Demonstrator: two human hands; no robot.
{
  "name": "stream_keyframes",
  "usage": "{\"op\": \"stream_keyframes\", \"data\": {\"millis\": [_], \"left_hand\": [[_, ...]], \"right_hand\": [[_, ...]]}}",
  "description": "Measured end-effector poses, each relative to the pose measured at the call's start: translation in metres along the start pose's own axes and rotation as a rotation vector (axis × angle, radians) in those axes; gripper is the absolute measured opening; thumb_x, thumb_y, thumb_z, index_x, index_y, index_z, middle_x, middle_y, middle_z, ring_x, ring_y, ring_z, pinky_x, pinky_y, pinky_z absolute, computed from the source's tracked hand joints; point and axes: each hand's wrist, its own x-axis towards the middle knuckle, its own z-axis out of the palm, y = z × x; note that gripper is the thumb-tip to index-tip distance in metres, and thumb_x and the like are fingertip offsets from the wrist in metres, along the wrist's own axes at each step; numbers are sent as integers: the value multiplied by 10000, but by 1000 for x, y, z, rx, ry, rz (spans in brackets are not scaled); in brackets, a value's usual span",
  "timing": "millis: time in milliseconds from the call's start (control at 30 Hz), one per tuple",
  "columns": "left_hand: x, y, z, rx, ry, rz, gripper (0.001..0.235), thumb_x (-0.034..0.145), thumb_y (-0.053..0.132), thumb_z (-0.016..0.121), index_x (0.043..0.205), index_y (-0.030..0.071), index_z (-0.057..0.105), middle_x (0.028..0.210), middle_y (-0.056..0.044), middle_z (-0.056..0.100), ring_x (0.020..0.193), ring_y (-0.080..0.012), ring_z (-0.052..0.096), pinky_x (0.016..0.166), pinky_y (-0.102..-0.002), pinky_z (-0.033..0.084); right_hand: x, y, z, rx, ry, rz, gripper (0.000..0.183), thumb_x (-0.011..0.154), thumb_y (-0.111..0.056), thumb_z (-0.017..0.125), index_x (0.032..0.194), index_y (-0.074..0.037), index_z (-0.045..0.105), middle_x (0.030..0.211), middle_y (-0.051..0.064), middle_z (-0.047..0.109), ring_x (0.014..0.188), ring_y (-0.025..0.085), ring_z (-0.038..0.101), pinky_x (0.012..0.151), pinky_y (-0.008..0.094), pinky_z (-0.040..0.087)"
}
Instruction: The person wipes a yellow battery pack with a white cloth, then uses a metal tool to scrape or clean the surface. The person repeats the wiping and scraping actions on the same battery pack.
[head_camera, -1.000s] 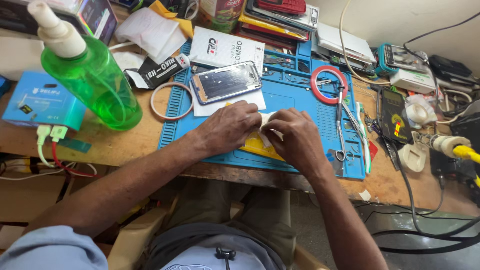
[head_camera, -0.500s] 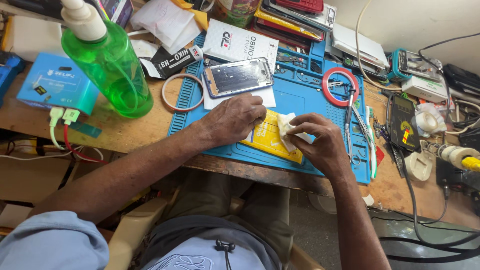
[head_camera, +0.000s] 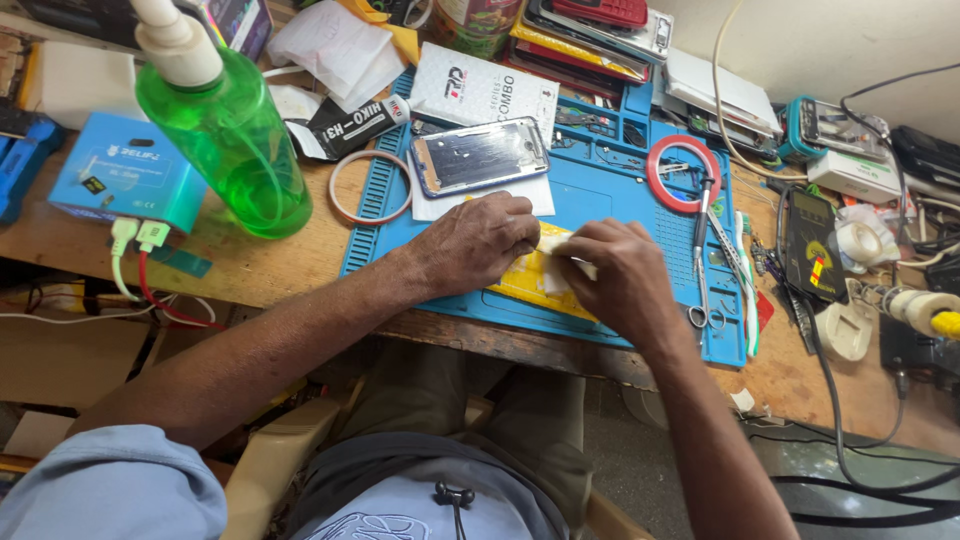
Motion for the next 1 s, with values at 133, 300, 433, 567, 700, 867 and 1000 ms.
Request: {"op": "stream_keyframes", "data": {"millis": [133,300,433,567,700,867,1000], "left_hand": [[-2,-7,-5,46,32,-1,95,921,124,698,919,30,686,909,-108,629,911,-303,669,787,-423,560],[2,3,4,2,47,76,69,901,102,691,898,33,691,906,-120,631,893,-340,662,769,-450,545],[-2,-4,-6,9,10,27,87,919,112,687,896,28,681,898,-115,630,882,-323,671,769,-429,557],[-1,-6,-9,-10,-6,40,64,897,97,683,886,34,680,900,-110,634,888,-321,675,772,-431,558],[3,1,-5,10,-6,66,74,890,98,695,876,29,675,896,-123,631,882,-332,666,768,-446,548],[-2,-9,-15,71,4,1,64,893,95,698,894,31,698,890,-112,636,899,-320,677,788,-438,559],[4,-8,-18,80,-51,-65,73,902,104,703,878,37,720,897,-96,651,900,-298,685,814,-426,567]], "right_hand": [[3,-3,-14,14,53,56,87,823,-185,816,877,-117,807,887,39,749,803,223,659,741,391,476],[2,-5,-1,16,66,-23,107,822,-176,823,852,-79,792,874,52,735,822,242,658,765,389,485],[-1,2,-11,77,0,85,105,816,-201,834,809,-101,800,873,40,743,792,229,656,727,397,468],[2,0,-14,163,-4,103,107,812,-191,822,808,-90,789,886,50,748,798,233,676,731,386,506],[1,2,-6,103,4,-10,91,790,-171,824,813,-83,814,871,73,762,781,281,685,705,438,506],[-16,30,-12,366,47,202,100,840,-108,813,929,-64,801,988,82,760,888,194,713,789,335,570],[-34,47,-2,770,311,442,114,914,-32,765,1027,-37,781,1056,72,747,935,130,690,834,279,575]]}}
